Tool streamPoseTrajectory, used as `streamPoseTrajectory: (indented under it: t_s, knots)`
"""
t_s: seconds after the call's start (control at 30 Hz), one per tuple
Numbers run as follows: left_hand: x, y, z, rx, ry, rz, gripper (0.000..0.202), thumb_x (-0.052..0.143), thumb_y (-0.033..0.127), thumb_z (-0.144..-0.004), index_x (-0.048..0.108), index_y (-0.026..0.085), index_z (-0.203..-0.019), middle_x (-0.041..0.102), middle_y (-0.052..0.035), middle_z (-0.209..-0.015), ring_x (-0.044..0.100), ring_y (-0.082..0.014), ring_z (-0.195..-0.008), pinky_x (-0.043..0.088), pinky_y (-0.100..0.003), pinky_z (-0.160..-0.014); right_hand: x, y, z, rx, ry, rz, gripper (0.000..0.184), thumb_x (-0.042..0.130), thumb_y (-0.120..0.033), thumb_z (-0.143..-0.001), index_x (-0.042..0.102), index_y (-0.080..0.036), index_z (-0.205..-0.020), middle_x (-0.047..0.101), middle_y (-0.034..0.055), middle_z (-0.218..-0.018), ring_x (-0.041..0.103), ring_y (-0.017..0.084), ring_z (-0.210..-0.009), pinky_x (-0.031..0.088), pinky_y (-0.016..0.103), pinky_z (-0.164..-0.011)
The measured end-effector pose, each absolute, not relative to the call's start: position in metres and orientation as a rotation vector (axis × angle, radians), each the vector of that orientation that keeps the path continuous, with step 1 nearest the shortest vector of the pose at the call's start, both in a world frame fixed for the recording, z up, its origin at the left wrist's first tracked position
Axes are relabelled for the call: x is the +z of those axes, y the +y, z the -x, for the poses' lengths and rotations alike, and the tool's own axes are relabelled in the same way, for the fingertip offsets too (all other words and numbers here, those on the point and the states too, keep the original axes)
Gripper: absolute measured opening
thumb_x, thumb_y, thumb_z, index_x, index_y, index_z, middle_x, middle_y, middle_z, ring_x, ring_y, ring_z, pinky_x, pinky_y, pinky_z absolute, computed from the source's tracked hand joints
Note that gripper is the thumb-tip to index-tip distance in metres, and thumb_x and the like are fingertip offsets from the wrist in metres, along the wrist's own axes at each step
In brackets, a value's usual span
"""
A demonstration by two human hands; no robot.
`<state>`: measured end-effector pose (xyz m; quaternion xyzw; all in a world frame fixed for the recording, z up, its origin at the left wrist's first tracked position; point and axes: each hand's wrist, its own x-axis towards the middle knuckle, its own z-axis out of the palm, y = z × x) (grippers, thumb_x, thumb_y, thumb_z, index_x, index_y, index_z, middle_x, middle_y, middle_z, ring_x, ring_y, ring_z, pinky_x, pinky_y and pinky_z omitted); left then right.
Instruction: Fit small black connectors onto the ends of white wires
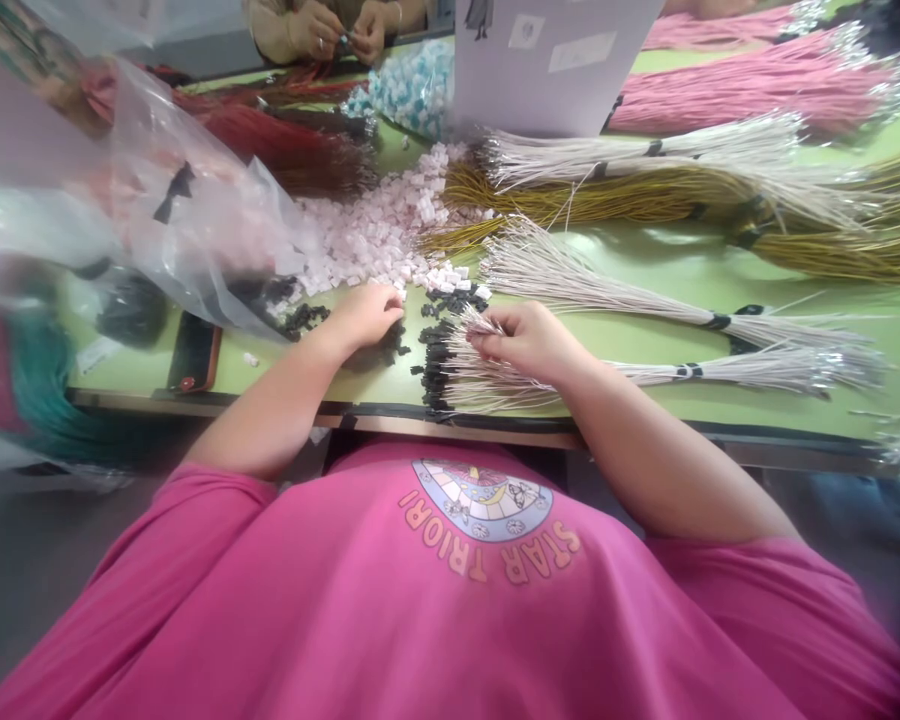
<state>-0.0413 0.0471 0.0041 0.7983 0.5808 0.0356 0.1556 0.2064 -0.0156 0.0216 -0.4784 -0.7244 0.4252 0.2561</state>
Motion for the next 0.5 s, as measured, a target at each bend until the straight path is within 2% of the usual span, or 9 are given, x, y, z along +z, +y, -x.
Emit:
streamPoseTrajectory:
  t_s: [0.07,0.13,0.23,0.3,0.37,0.5]
  knots:
    - [0.004,0.044,0.041,0.087,1.667,-2.273,0.016,0.053,0.028,-0.076,0.065,0.019,-0.082,0.066,-0.0085,-0.087,0.057,-0.0222,-0.076,0.044,-0.033,-0.070,0.022,-0.016,-0.206,1.150,-1.965,1.302,0.019,0.054,-0.032,-0.072,0.055,-0.015,-0.063,0.048,-0.0030,-0.057,0.042,0.010,-0.057,0.031,0.024,-0.058]
    - [0.009,0.041,0.042,0.120,1.676,-2.244,0.020,0.051,0.028,-0.078,0.065,0.019,-0.090,0.066,-0.0087,-0.091,0.057,-0.0219,-0.078,0.045,-0.033,-0.073,0.024,-0.017,-0.205,1.176,-1.940,1.325,0.016,0.054,-0.029,-0.071,0.056,-0.016,-0.064,0.048,-0.0031,-0.057,0.044,0.010,-0.057,0.032,0.024,-0.058]
    - [0.020,0.034,0.045,0.225,1.623,-2.247,0.029,0.044,0.026,-0.083,0.064,0.018,-0.102,0.065,-0.0082,-0.103,0.058,-0.0219,-0.089,0.044,-0.035,-0.083,0.025,-0.019,-0.204,1.209,-1.902,1.352,0.014,0.055,-0.027,-0.069,0.061,-0.015,-0.067,0.051,-0.0022,-0.057,0.047,0.012,-0.058,0.034,0.024,-0.059]
    - [0.028,0.030,0.046,0.218,1.575,-2.257,0.027,0.043,0.026,-0.084,0.065,0.018,-0.098,0.063,-0.0073,-0.106,0.057,-0.0219,-0.094,0.042,-0.035,-0.088,0.025,-0.020,-0.203,1.202,-1.887,1.349,0.017,0.056,-0.029,-0.069,0.063,-0.014,-0.068,0.053,-0.0015,-0.058,0.048,0.012,-0.058,0.035,0.024,-0.059]
    - [0.033,0.026,0.045,0.184,1.564,-2.226,0.023,0.046,0.028,-0.084,0.065,0.018,-0.090,0.064,-0.0066,-0.100,0.057,-0.0215,-0.091,0.043,-0.035,-0.086,0.024,-0.020,-0.203,1.198,-1.867,1.325,0.020,0.057,-0.031,-0.069,0.064,-0.013,-0.069,0.055,-0.0008,-0.059,0.049,0.012,-0.059,0.036,0.024,-0.060]
    - [0.035,0.011,0.034,0.306,1.449,-2.042,0.015,0.052,0.031,-0.082,0.060,0.018,-0.084,0.062,-0.0032,-0.081,0.056,-0.0166,-0.075,0.045,-0.031,-0.072,0.022,-0.019,-0.203,1.174,-1.863,1.276,0.022,0.057,-0.034,-0.071,0.063,-0.013,-0.067,0.053,-0.0011,-0.060,0.046,0.011,-0.059,0.034,0.024,-0.059]
